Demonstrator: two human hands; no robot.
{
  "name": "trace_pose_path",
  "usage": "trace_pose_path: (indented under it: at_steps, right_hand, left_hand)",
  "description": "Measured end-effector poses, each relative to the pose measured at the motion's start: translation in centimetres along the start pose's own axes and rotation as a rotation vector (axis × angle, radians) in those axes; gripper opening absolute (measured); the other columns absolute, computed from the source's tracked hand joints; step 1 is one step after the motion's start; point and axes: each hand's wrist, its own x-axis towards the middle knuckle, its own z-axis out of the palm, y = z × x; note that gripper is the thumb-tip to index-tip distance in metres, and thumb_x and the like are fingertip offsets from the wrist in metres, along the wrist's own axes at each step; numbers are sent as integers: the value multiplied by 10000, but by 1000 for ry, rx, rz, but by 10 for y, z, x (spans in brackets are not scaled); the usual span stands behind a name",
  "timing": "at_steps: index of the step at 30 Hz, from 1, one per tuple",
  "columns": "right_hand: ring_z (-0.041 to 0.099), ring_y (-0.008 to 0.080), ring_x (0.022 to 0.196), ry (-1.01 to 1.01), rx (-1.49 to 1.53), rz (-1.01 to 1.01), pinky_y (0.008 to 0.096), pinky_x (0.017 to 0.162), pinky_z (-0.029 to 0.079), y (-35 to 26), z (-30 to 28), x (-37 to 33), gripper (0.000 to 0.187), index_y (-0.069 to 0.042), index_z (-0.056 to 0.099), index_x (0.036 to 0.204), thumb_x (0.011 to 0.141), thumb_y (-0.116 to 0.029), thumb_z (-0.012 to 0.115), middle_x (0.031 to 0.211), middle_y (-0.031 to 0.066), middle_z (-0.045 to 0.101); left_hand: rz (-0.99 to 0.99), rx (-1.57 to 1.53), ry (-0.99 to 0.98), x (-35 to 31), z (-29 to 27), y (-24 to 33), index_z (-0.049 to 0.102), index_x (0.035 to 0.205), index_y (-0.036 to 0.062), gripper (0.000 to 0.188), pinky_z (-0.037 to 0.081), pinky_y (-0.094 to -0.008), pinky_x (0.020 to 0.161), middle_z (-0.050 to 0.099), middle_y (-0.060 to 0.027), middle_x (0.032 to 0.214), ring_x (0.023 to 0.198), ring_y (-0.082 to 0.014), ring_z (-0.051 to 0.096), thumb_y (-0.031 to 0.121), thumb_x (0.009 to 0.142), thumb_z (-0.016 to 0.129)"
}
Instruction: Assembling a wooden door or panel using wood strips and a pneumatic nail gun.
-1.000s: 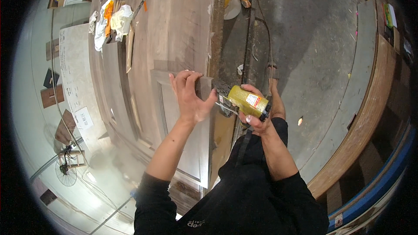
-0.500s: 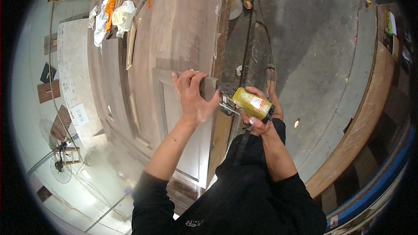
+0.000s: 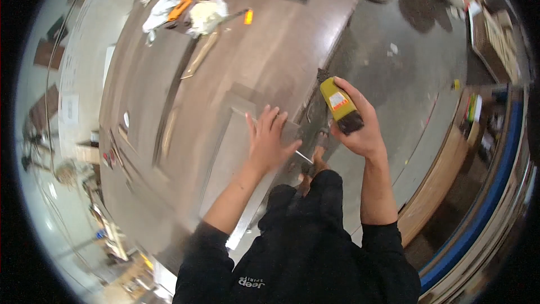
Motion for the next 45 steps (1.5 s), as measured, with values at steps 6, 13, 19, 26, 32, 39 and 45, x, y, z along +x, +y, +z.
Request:
trace_pose_path:
  at_steps: [6,13,19,26,32,39,45]
  right_hand:
    - [577,470,1188,-484,-563,68,460,1013,496,-17,33,118,866,-196,380,1543,762,-45,724,1358,260,511]
    - [529,446,1271,-400,-1195,-179,490,1066,447,29,100,190,800,-182,397,1546,829,-120,747,1517,201,391]
    - [549,404,1256,-583,-521,-8,475,1088,434,57,170,121,645,-79,533,1451,856,-210,743,1338,213,612]
    - [601,399,1191,-514,-526,-13,454,1020,480,49,156,49,637,-62,544,1437,853,-190,764,1302,229,618]
    - [639,340,1094,-235,-513,135,412,949,513,58,85,20,587,-61,599,1385,826,-97,774,1207,200,643]
    - [655,303,994,-116,-494,171,390,897,529,66,57,-14,617,-64,594,1393,811,-116,793,1111,177,648]
    - [623,189,944,-69,-69,236,316,828,525,85,56,-34,624,-44,566,1428,843,-71,780,1146,118,615]
  left_hand:
    - [-531,27,125,-130,-16,-30,479,1475,109,716,49,-656,1225,387,-198,1552,1507,-415,247,368,866,754]
    - [-1497,175,575,-349,-30,-57,437,1504,75,667,323,-554,1165,367,-267,1538,1435,-440,333,236,916,709]
    - [-1584,-516,934,-400,-12,-84,394,1522,24,698,426,-456,1074,542,-278,1382,1266,-390,547,269,938,686]
    - [-1588,-299,848,-330,-45,-93,506,1431,-25,669,411,-457,1091,604,-268,1312,1268,-414,540,286,879,721]
    - [-1345,13,671,-262,-38,-137,587,1342,-16,623,440,-523,1046,632,-267,1235,1156,-465,581,364,863,707]
    - [-1280,-180,606,-229,-46,-171,599,1330,4,592,461,-517,1030,617,-264,1319,1211,-456,584,369,874,697]
    - [-1102,207,560,-188,-45,-158,526,1426,37,624,387,-521,1113,581,-232,1386,1283,-419,541,334,904,696]
